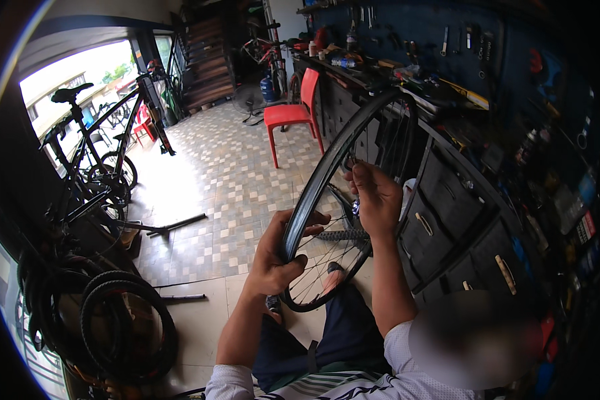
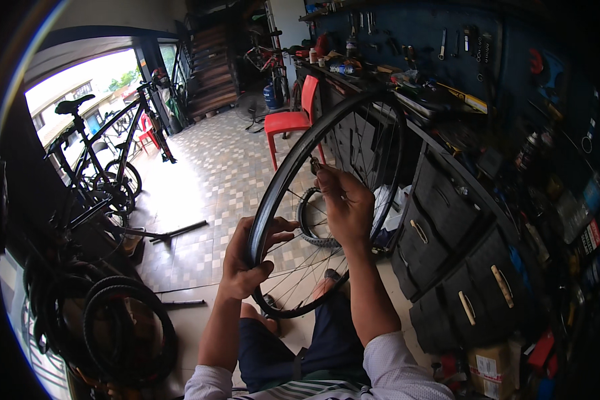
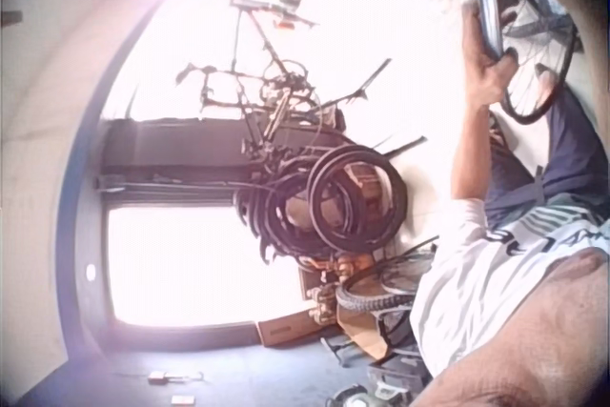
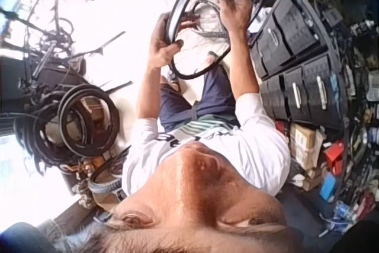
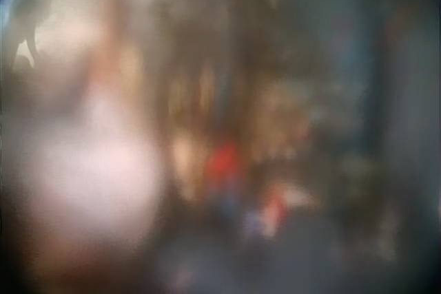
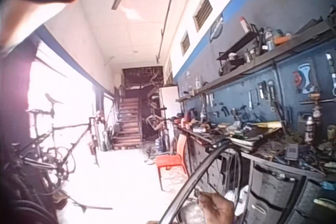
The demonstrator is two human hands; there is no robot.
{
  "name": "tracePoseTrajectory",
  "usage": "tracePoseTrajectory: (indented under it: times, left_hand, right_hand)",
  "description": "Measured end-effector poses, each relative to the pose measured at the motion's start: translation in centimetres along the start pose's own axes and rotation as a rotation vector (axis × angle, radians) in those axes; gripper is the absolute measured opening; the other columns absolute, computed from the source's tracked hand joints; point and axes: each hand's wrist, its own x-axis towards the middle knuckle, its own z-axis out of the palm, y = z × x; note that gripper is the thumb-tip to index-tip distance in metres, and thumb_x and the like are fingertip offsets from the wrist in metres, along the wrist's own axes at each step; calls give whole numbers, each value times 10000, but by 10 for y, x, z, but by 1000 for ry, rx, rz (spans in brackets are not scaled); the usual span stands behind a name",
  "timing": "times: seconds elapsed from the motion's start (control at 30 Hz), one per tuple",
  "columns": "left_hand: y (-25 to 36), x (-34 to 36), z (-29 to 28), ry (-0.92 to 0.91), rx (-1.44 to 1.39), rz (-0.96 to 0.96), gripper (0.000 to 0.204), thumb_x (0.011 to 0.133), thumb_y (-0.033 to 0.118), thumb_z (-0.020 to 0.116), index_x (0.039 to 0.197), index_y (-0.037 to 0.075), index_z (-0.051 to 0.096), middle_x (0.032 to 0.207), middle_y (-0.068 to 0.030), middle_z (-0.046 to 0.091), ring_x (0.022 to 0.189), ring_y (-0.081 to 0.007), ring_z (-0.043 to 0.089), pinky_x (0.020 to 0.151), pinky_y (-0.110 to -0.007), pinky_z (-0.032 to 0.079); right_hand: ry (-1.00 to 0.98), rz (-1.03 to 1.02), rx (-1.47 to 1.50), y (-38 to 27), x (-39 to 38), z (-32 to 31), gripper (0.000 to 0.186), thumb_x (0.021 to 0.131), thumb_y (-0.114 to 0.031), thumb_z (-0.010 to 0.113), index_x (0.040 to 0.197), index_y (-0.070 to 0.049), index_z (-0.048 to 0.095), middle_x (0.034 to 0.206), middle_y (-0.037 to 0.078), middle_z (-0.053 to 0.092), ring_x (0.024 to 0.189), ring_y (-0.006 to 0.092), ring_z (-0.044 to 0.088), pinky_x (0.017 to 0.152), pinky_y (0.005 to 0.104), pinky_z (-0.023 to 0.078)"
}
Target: The person sits on the floor and applies black tape to the rim of a bicycle wheel. They wrap the tape around the rim, pressing it into place and rotating the wheel to continue the process.
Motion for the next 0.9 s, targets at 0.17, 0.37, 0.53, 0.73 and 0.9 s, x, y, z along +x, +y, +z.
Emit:
tracePoseTrajectory:
  times: [0.17,0.37,0.53,0.73,0.9]
  left_hand:
    - [-13,-16,11,31,21,62,783,660,-136,465,1435,-44,397,1407,-240,550,1395,-370,508,1180,-530,380]
    - [-57,-42,9,90,47,85,757,718,-104,480,1459,-19,354,1469,-266,492,1430,-382,463,1164,-552,394]
    - [-29,-23,0,223,317,10,717,777,-57,605,1460,-8,390,1504,-228,463,1434,-339,452,1137,-497,420]
    - [128,17,32,100,1111,170,375,695,-10,690,1065,25,737,1044,-143,748,1114,-356,688,980,-451,528]
    - [206,25,85,-135,1768,181,374,767,179,837,1108,49,756,884,-107,741,918,-284,738,767,-422,577]
  right_hand:
    - [-74,46,4,-17,0,-4,287,1011,-282,708,1062,-2,745,825,17,717,789,69,649,720,235,493]
    - [-216,-22,-106,-6,-10,-8,232,1013,-236,699,1052,-11,742,796,16,659,739,85,598,696,261,470]
    - [-172,-193,-268,-6,-21,3,270,997,-153,695,1248,-61,733,871,36,656,772,115,606,700,268,465]
    - [-103,-168,-256,-6,-26,-26,232,999,-119,683,1212,-42,730,885,29,639,778,99,590,707,253,461]
    - [-154,-137,-209,-14,-29,-18,213,1010,-70,656,1186,42,697,920,47,680,838,81,622,773,237,480]
